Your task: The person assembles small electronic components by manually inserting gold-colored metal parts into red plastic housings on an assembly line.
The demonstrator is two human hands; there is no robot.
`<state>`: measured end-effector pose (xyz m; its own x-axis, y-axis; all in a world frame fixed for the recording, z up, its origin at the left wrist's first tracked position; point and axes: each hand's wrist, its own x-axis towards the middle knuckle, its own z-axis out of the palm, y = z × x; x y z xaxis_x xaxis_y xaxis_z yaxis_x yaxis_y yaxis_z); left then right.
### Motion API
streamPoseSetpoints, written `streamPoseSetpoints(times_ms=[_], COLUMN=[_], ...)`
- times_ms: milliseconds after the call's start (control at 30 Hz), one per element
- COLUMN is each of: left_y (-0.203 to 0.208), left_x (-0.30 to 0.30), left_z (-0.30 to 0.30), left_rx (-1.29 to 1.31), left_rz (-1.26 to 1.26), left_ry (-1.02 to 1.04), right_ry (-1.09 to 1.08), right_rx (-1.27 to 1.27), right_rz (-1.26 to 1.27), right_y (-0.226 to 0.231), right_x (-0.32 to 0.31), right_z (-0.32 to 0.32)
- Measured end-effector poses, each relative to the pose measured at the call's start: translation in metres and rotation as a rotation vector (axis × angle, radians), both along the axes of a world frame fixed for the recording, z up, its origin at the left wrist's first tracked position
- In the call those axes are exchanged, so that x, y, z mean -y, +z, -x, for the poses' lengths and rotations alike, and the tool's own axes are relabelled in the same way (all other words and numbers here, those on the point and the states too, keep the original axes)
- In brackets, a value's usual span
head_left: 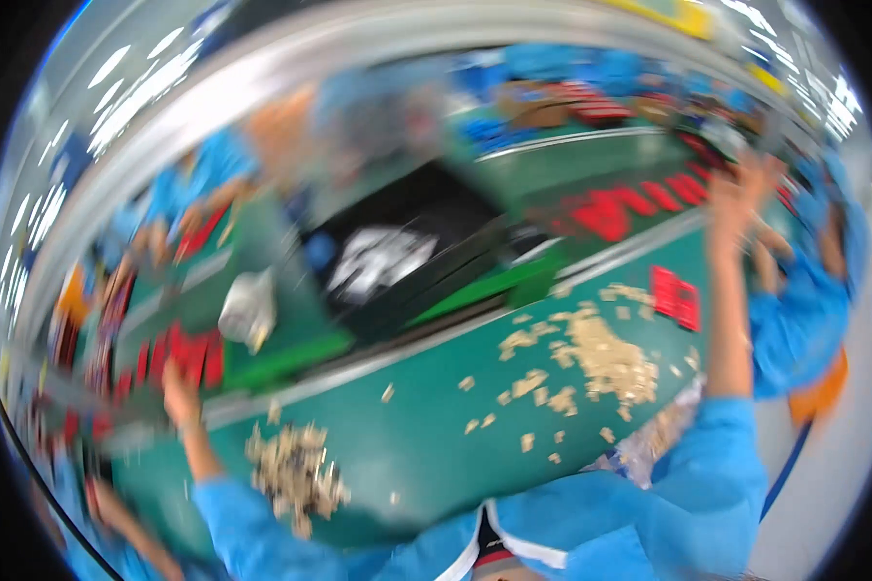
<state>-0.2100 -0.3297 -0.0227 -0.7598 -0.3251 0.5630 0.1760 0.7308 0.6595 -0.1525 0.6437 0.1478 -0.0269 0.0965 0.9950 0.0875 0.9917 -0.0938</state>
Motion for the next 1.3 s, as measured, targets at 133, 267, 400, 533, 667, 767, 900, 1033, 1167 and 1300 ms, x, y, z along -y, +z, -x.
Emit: streamPoseSetpoints(times_ms=[133,267,400,533,667,767,900,1033,1167,1300], left_y=[0.032,0.017,0.004,-0.003,-0.059,-0.103,-0.137,-0.059,-0.071,0.019], left_x=[-0.097,-0.053,-0.039,-0.036,0.063,0.055,0.060,0.045,0.014,-0.042], left_z=[0.029,-0.034,-0.045,0.029,0.039,0.070,0.080,0.078,0.066,0.006], left_rx=[-0.157,-0.092,0.001,-0.071,0.294,0.329,0.281,0.624,0.303,0.185], left_rz=[0.489,0.428,0.344,0.413,0.688,1.023,1.161,0.968,0.869,0.561], left_ry=[0.335,0.435,0.427,0.392,0.260,0.351,0.568,0.424,0.521,0.583], right_ry=[-0.084,0.041,-0.005,-0.029,-0.099,-0.084,-0.265,-0.435,0.122,0.440], right_rx=[0.158,0.106,0.284,0.275,0.449,0.397,0.481,0.526,0.486,0.709], right_rz=[-0.074,0.013,0.003,-0.018,-0.022,0.055,0.163,0.203,0.106,0.016], right_y=[0.006,-0.035,-0.062,-0.051,-0.048,-0.015,0.063,0.127,0.116,0.030], right_x=[-0.090,-0.036,-0.014,-0.009,0.012,-0.015,-0.044,-0.065,-0.073,0.105], right_z=[-0.056,-0.014,0.010,-0.027,-0.012,-0.012,-0.041,-0.024,0.013,-0.018])
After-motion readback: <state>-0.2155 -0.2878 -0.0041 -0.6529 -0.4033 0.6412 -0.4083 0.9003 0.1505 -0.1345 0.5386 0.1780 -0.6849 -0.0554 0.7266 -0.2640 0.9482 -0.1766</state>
